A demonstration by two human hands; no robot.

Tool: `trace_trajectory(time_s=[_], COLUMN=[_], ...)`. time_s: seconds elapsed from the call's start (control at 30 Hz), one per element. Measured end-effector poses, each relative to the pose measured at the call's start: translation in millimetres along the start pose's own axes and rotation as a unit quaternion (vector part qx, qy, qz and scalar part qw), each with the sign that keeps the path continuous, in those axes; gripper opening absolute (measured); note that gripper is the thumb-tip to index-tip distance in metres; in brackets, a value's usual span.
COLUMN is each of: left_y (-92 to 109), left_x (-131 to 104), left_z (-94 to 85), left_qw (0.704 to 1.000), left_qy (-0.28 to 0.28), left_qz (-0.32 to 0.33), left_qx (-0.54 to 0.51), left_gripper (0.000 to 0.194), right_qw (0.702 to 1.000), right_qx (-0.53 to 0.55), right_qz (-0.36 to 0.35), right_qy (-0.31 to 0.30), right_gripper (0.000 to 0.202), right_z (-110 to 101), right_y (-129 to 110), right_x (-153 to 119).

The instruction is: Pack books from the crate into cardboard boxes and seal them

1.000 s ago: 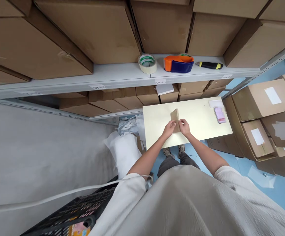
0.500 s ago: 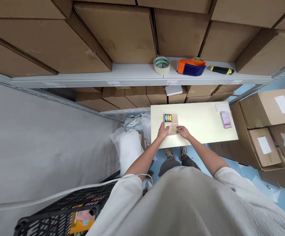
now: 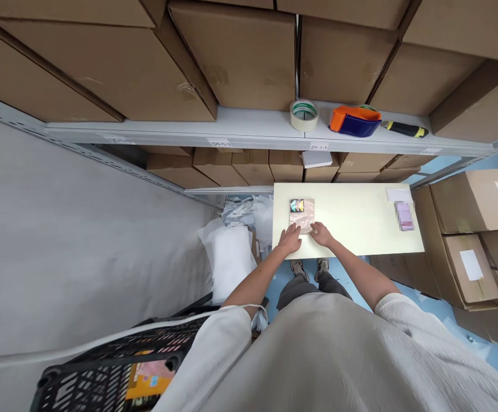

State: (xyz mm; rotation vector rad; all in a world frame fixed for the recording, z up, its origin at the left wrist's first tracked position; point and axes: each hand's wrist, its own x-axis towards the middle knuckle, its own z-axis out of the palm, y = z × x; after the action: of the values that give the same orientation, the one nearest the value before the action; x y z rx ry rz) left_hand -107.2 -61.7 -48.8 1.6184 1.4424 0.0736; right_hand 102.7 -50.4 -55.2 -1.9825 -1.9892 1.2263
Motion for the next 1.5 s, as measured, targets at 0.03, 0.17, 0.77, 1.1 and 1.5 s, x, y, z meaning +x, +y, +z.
trace_trajectory(time_s=[0.03,0.17,0.77,1.1,1.5], left_y=[-2,-13,-26,51,158], left_x=[0,8,36,36,34], left_z=[-2.5,-17.5,-64.1,-49.7,11.6], left_qw=[1.0,0.998,0.983,0.983,0.97], left_qy=[-0.004,-0.021,-0.017,0.064,0.132], left_qz=[-0.003,-0.008,0.007,0.158,0.202], left_qx=[0.014,0.051,0.18,0.069,0.015], left_gripper=[0.077,0.087,0.083,0.057,0.047], right_qw=[1.0,0.992,0.974,0.953,0.887], right_qx=[-0.028,-0.11,-0.184,-0.08,-0.178], right_qz=[-0.005,-0.009,0.065,-0.094,-0.093], right_qy=[-0.012,-0.054,-0.112,0.277,0.417], right_gripper=[0.056,0.069,0.084,0.04,0.046], right_z=[1,1,-38,-184,-429], right_y=[-3,-23,-94,-18,22], right_x=[1,10,32,-19,16])
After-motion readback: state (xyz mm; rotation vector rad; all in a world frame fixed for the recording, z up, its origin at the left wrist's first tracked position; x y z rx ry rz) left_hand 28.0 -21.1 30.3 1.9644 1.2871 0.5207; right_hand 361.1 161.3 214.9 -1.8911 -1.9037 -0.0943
